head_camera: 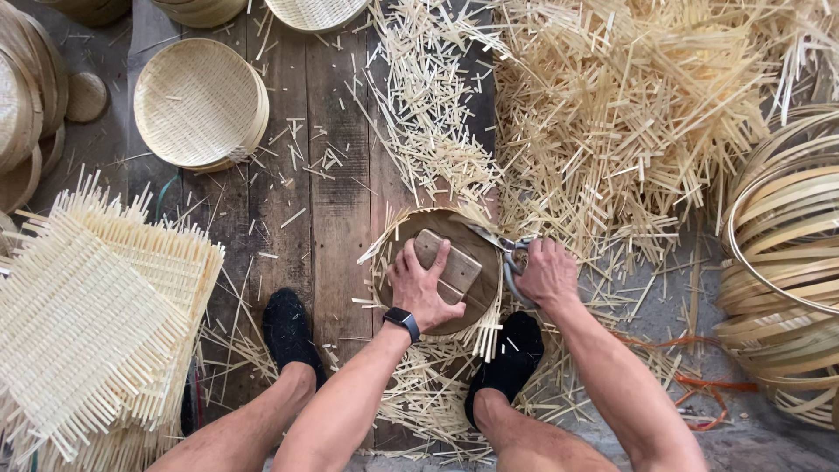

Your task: The person weaves bamboo strips to create a round basket, using shears to trim excess strips and a circular wooden form as a guide.

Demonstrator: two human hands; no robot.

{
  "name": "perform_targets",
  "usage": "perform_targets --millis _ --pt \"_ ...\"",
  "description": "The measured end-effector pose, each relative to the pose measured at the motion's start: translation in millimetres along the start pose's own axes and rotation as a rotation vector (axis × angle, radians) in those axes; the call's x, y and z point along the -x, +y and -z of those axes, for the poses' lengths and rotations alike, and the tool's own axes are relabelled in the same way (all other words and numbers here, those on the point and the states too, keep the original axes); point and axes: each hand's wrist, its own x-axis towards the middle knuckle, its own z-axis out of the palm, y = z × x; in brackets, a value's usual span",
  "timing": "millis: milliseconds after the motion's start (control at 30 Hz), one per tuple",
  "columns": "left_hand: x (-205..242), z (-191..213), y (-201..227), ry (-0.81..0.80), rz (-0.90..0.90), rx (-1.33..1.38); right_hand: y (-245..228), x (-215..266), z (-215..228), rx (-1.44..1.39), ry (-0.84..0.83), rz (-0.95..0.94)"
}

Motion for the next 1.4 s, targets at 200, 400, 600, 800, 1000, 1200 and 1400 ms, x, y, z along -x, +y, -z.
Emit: perform_targets --millis 200,400,600,800,1000,1200,1400 --pt "-6 4 -21 0.020 -0.196 -0.027 29 8 -20 -0.103 -0.073 -0.001" --pt "-8 13 -20 -0.109 -0.256 -0.064 7 -4 -8 -0.001 0.034 0.011" --pt "-5 13 0 -0.043 0.173 0.117 34 9 -12 -0.107 -0.144 0.005" --pt "-10 -12 36 0.142 0.394 0.220 5 -7 -1 0.031 0.151 0.063" --pt "-9 0 16 0.019 0.196 0.095 32 3 1 -0.073 -0.200 -0.022" --pt "-12 1 7 -0.044 0.051 0.004 6 -10 6 0.006 0.123 0.087" --pt "-13 0 -10 -0.070 -0.142 -0.045 30 -1 1 -0.067 -0.160 0.029"
